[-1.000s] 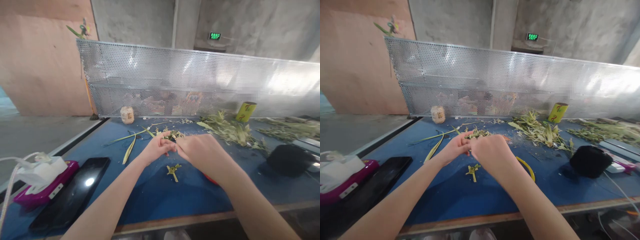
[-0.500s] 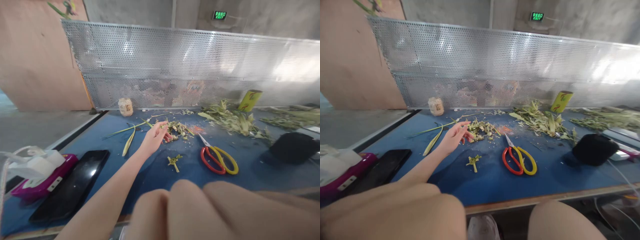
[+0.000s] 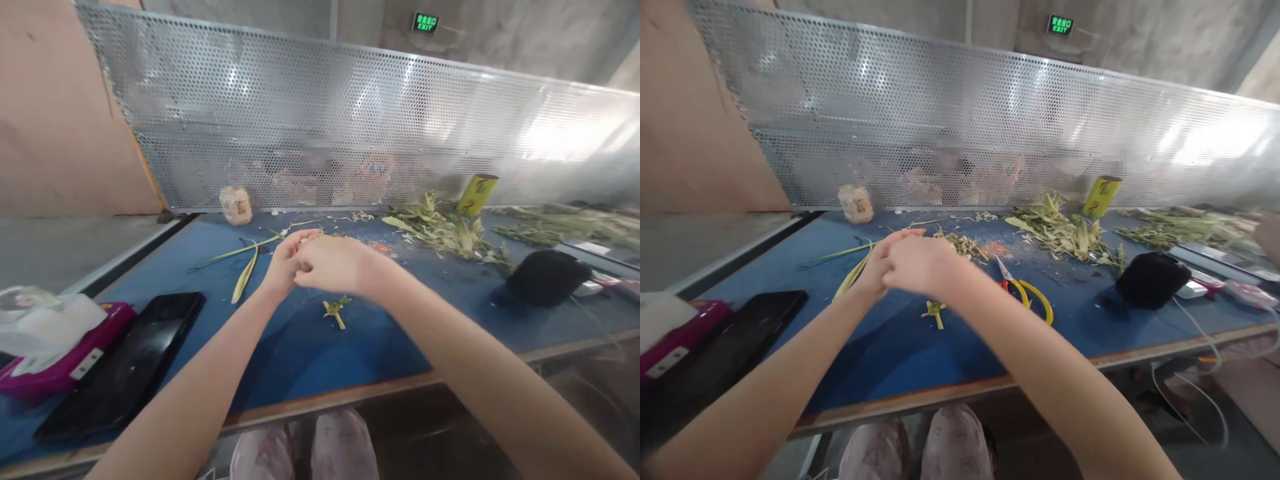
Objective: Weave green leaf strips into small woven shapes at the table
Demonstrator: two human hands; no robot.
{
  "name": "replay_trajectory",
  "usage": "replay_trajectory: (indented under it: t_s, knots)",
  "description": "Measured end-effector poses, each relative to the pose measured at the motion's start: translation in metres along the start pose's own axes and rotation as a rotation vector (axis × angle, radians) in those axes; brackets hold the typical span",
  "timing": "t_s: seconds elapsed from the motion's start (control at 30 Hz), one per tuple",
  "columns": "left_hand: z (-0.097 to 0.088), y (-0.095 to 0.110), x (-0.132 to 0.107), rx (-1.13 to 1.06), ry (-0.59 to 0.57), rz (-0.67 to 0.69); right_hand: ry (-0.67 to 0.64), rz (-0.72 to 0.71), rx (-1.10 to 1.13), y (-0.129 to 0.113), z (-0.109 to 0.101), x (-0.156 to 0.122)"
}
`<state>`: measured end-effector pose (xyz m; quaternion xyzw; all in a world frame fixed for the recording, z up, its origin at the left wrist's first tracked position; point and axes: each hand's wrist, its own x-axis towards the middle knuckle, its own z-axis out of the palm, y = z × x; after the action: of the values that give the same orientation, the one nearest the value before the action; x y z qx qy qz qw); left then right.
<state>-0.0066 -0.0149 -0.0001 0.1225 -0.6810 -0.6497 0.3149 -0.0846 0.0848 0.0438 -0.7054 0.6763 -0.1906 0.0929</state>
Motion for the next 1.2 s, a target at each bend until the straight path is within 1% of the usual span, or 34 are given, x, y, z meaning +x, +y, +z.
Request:
replay_trajectory:
  t_s: [0.07,0.1,0.17,0.23,0.3,0.37,0.47,0.6,0.77,0.9,1.1,1.13,1.2]
  knots:
    - [0.002,0.002,-0.001,-0.042,0.007,-0.002,-0.083,0.008,0.117,0.012,-0.008,-0.001]
    - [0.003,0.002,-0.001,-0.054,0.01,-0.006,-0.074,0.031,0.235,0.021,-0.01,-0.003]
    - [0.004,0.001,-0.001,-0.065,0.003,-0.021,0.028,0.08,0.359,0.041,-0.01,-0.005]
    - [0.004,-0.001,0.0,-0.059,-0.017,-0.046,0.114,0.096,0.401,0.057,-0.003,-0.007]
    - [0.004,-0.004,0.001,-0.048,-0.036,-0.07,0.172,0.092,0.413,0.065,0.005,-0.008]
    - [0.003,-0.007,0.001,-0.024,-0.046,-0.086,0.195,0.082,0.418,0.067,0.012,-0.007]
    - [0.003,-0.008,0.001,-0.008,-0.053,-0.101,0.207,0.068,0.412,0.066,0.016,-0.007]
    - [0.003,-0.007,0.0,-0.058,-0.058,-0.146,0.231,0.044,0.401,0.065,0.018,-0.008]
    - [0.001,-0.008,0.0,-0.071,-0.066,-0.138,0.234,0.015,0.38,0.064,0.016,-0.011]
    - [-0.001,-0.004,0.0,-0.079,-0.101,-0.137,0.254,-0.014,0.306,0.065,0.014,-0.013]
    - [0.003,0.0,-0.001,-0.072,-0.071,-0.267,0.343,-0.09,0.12,0.066,0.014,-0.014]
    - [0.003,-0.001,-0.001,-0.061,-0.062,-0.255,0.353,-0.1,0.099,0.065,0.014,-0.014]
    - [0.003,-0.003,-0.001,-0.039,-0.045,-0.186,0.359,-0.109,0.091,0.062,0.015,-0.014]
